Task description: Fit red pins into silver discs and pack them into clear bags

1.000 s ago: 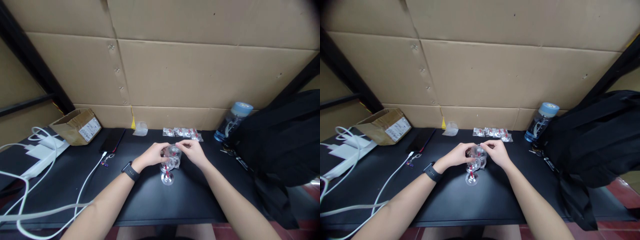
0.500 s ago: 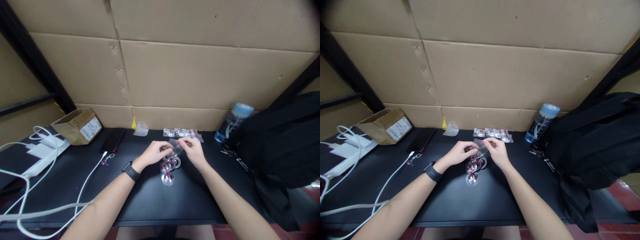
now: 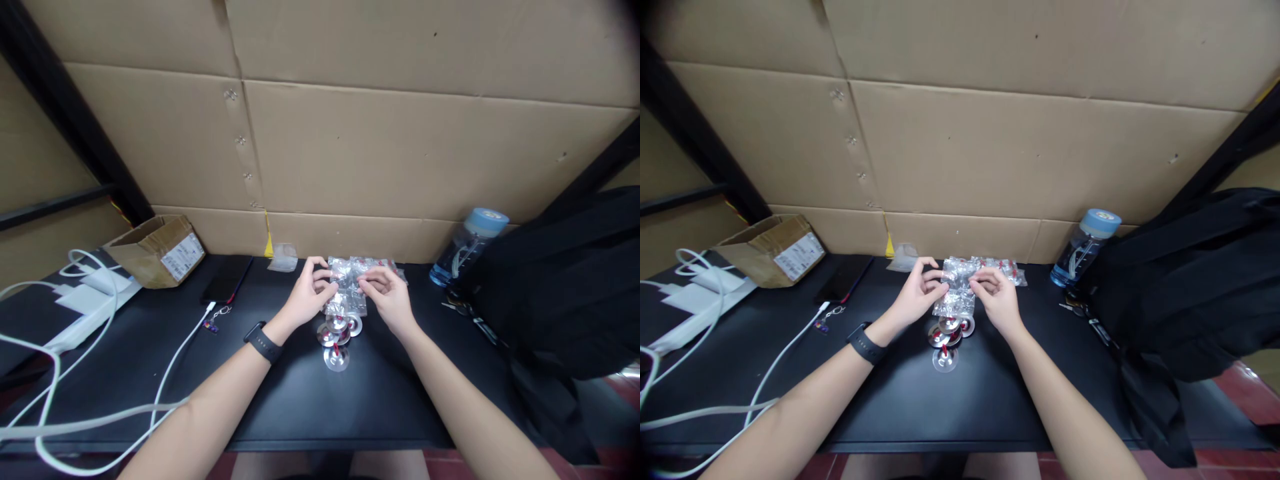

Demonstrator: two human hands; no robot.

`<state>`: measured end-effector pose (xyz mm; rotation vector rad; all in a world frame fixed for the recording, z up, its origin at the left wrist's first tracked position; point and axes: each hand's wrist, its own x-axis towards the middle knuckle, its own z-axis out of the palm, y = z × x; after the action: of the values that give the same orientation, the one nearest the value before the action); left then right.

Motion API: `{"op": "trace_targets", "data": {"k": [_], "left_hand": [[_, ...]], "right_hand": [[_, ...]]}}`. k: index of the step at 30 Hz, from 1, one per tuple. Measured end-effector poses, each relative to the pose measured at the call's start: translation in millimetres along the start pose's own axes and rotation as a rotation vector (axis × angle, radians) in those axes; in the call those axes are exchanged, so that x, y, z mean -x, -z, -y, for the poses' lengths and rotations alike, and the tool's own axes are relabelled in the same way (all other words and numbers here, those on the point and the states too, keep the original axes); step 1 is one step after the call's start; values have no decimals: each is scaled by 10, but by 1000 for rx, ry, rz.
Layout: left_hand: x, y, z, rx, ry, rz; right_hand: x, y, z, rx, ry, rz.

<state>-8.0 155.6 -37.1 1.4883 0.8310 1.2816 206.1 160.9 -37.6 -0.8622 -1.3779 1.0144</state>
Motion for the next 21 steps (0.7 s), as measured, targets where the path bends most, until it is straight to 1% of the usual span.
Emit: {"op": "trace_targets", "data": {"k": [3,5,7,11,13,14,16,17,18,19,21], "left_hand": [[-4,12,-49,-120,-71,113],[-2,15,-82,-189,-108,162],[6,16,-89,-201,-115,164],[24,23,-42,-191,-28,161],[27,27,-42,-241,-51,127],[29,28,-59,-303,-102,72],[40,27,-127,-501,-256,-57],[50,24,-172,-620,-342,-75],[64,17,-215,-738,-421,-43],[80,6,-251,-845,-487,32],[112,-29,-279,-1019,-568,200]], "right_hand": [[7,10,5,56,4,82],[17,14,17,61,8,128],[25,15,33,65,10,147],[29,10,44,91,25,135],[26,12,29,118,36,130],[22,16,17,138,39,124],[11,33,-12,187,41,95],[5,45,-27,214,39,74],[-2,59,-40,238,34,52],[-7,71,-51,256,25,35],[-12,86,-65,265,-3,31]]}}
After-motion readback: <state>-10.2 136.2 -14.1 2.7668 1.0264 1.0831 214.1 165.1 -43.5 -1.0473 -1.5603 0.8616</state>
